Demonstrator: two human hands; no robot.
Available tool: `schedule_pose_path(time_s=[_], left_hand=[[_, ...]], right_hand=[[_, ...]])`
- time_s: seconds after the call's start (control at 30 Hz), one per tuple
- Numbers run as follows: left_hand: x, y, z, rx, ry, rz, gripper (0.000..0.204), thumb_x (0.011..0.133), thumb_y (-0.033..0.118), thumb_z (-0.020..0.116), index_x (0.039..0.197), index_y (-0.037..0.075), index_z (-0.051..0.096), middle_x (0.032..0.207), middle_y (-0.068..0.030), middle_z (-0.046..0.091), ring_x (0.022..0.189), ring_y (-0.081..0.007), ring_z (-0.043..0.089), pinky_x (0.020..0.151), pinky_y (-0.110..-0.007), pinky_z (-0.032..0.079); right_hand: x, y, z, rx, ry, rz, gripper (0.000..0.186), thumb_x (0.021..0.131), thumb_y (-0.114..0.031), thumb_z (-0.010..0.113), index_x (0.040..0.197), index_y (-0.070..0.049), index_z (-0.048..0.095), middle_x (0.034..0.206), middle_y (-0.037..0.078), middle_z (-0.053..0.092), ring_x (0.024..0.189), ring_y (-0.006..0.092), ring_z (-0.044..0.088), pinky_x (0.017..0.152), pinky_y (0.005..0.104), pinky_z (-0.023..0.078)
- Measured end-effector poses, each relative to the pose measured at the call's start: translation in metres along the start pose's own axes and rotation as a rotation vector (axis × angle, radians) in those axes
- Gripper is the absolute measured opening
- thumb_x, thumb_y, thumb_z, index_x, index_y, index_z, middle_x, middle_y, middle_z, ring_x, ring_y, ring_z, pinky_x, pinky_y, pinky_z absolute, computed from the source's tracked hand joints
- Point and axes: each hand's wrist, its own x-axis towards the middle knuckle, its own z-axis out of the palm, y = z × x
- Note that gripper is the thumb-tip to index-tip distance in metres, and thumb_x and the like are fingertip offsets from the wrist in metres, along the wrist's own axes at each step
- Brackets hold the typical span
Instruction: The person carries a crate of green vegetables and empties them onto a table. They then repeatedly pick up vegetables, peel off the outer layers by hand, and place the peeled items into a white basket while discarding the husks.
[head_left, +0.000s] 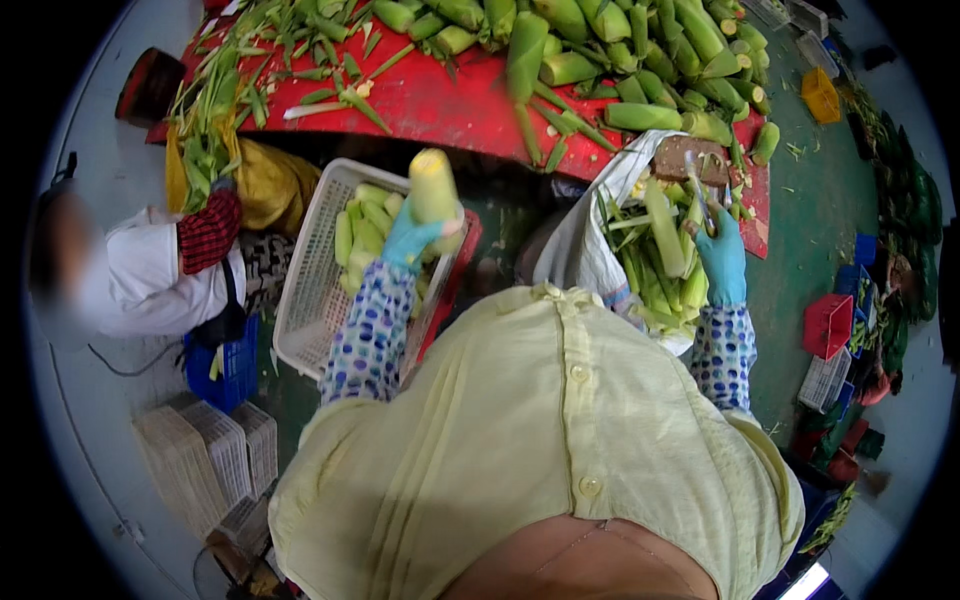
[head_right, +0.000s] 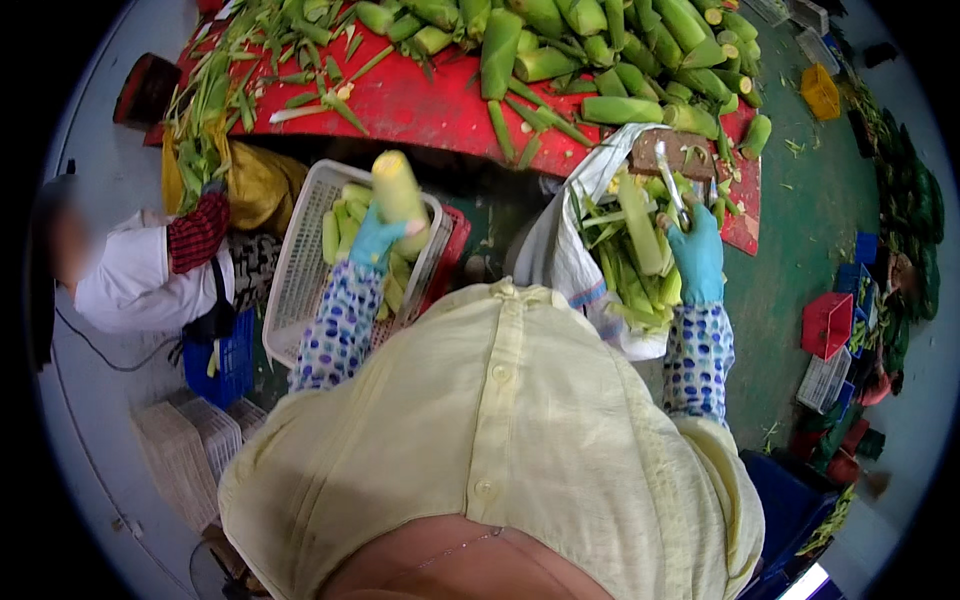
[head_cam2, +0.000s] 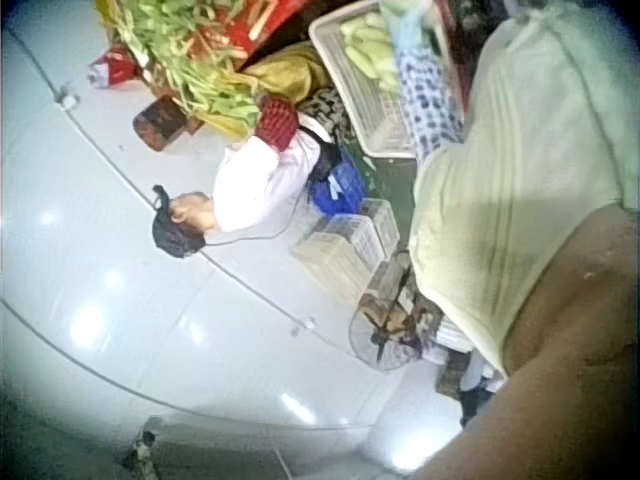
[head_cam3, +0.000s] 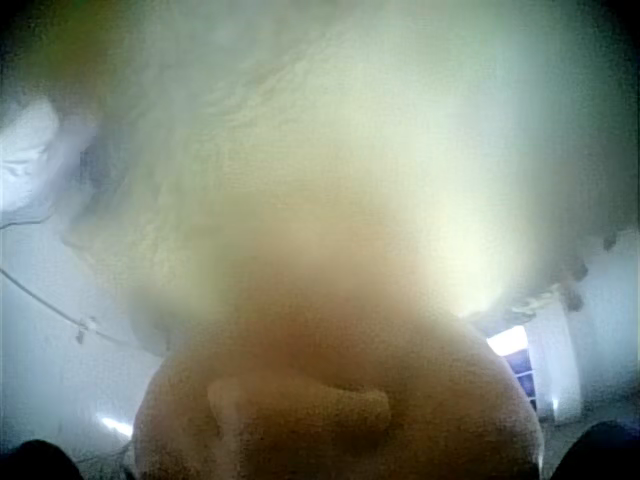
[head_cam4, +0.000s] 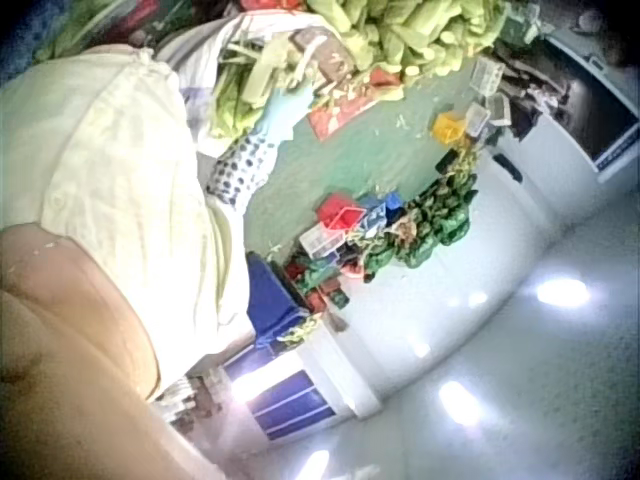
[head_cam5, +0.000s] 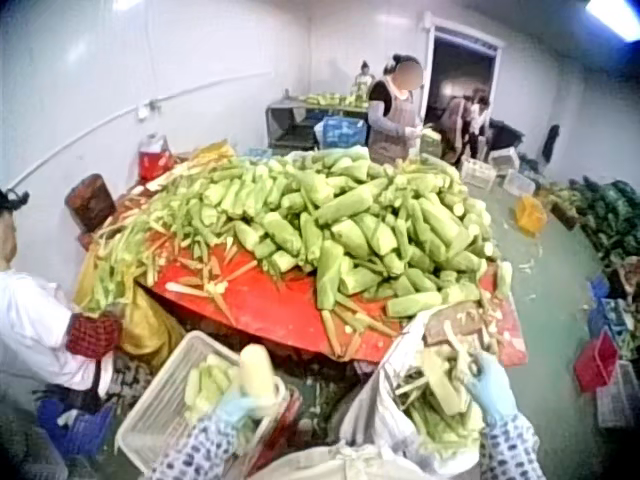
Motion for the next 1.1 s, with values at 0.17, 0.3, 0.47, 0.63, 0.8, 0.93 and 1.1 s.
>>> schedule_pose_path(time_s=[0.17, 0.3, 0.47, 0.63, 0.8, 0.93, 1.1], left_hand=[[-0.021, -0.110, -0.096, -0.040, 0.489, -0.104, 0.068, 0.076, -0.003, 0.084, 0.138, 0.001, 0.057, 0.123, -0.0110, 0.067, 0.107, -0.0255, 0.067, 0.089, -0.036, 0.060], [-0.023, -0.147, -0.136, -0.104, 0.667, -0.132, 0.071, 0.078, -0.002, 0.082, 0.142, 0.001, 0.052, 0.130, -0.0129, 0.063, 0.115, -0.0269, 0.064, 0.094, -0.037, 0.058], [-0.001, -0.174, -0.140, -0.120, 0.704, -0.085, 0.075, 0.081, -0.001, 0.081, 0.148, -0.001, 0.047, 0.139, -0.0152, 0.058, 0.124, -0.0286, 0.060, 0.100, -0.038, 0.056], [0.067, -0.163, -0.105, 0.394, 0.647, 0.003, 0.084, 0.084, 0.022, 0.083, 0.150, -0.006, 0.040, 0.153, -0.0217, 0.045, 0.140, -0.0336, 0.046, 0.115, -0.042, 0.042], [0.109, -0.049, -0.048, 0.603, 0.364, 0.414, 0.072, 0.086, 0.010, 0.078, 0.149, -0.003, 0.043, 0.152, -0.0208, 0.047, 0.141, -0.0336, 0.048, 0.116, -0.041, 0.040], [0.127, 0.063, -0.021, 1.118, 0.336, 0.759, 0.077, 0.073, 0.013, 0.081, 0.142, -0.002, 0.049, 0.161, -0.0248, 0.034, 0.148, -0.0441, 0.033, 0.122, -0.052, 0.029], [0.154, 0.138, 0.009, 1.214, 0.131, 0.983, 0.068, 0.075, 0.024, 0.086, 0.132, 0.002, 0.057, 0.136, -0.0211, 0.058, 0.127, -0.0395, 0.055, 0.107, -0.051, 0.044]], right_hand=[[0.013, -0.089, -0.001, 0.574, -0.034, 0.355, 0.036, 0.096, -0.021, 0.075, 0.130, -0.010, 0.068, 0.112, 0.003, 0.070, 0.085, 0.0095, 0.063, 0.059, 0.0238, 0.053], [0.065, -0.146, 0.046, 0.637, -0.326, 0.408, 0.031, 0.096, -0.025, 0.074, 0.123, -0.009, 0.071, 0.108, 0.001, 0.073, 0.088, 0.0080, 0.065, 0.061, 0.0219, 0.051], [0.162, -0.202, 0.156, 0.721, -0.393, 0.191, 0.049, 0.094, -0.034, 0.077, 0.128, -0.001, 0.067, 0.100, 0.008, 0.071, 0.079, 0.0155, 0.065, 0.062, 0.0307, 0.054], [0.230, -0.218, 0.322, 0.543, -0.330, 0.465, 0.078, 0.073, -0.039, 0.093, 0.125, 0.006, 0.057, 0.111, 0.022, 0.071, 0.103, 0.0370, 0.069, 0.092, 0.0447, 0.053], [0.219, -0.271, 0.291, 0.950, -0.282, 0.545, 0.041, 0.084, -0.029, 0.089, 0.099, 0.000, 0.065, 0.074, 0.006, 0.067, 0.052, 0.0176, 0.059, 0.046, 0.0294, 0.049], [0.207, -0.281, 0.175, 1.110, -1.048, 0.528, 0.055, 0.096, -0.053, 0.068, 0.125, -0.006, 0.062, 0.090, 0.006, 0.072, 0.058, 0.0161, 0.063, 0.047, 0.0276, 0.046], [0.166, -0.259, 0.129, 1.647, -1.283, 0.427, 0.069, 0.103, -0.064, 0.044, 0.141, -0.008, 0.053, 0.109, 0.024, 0.074, 0.070, 0.0228, 0.075, 0.046, 0.0230, 0.054]])
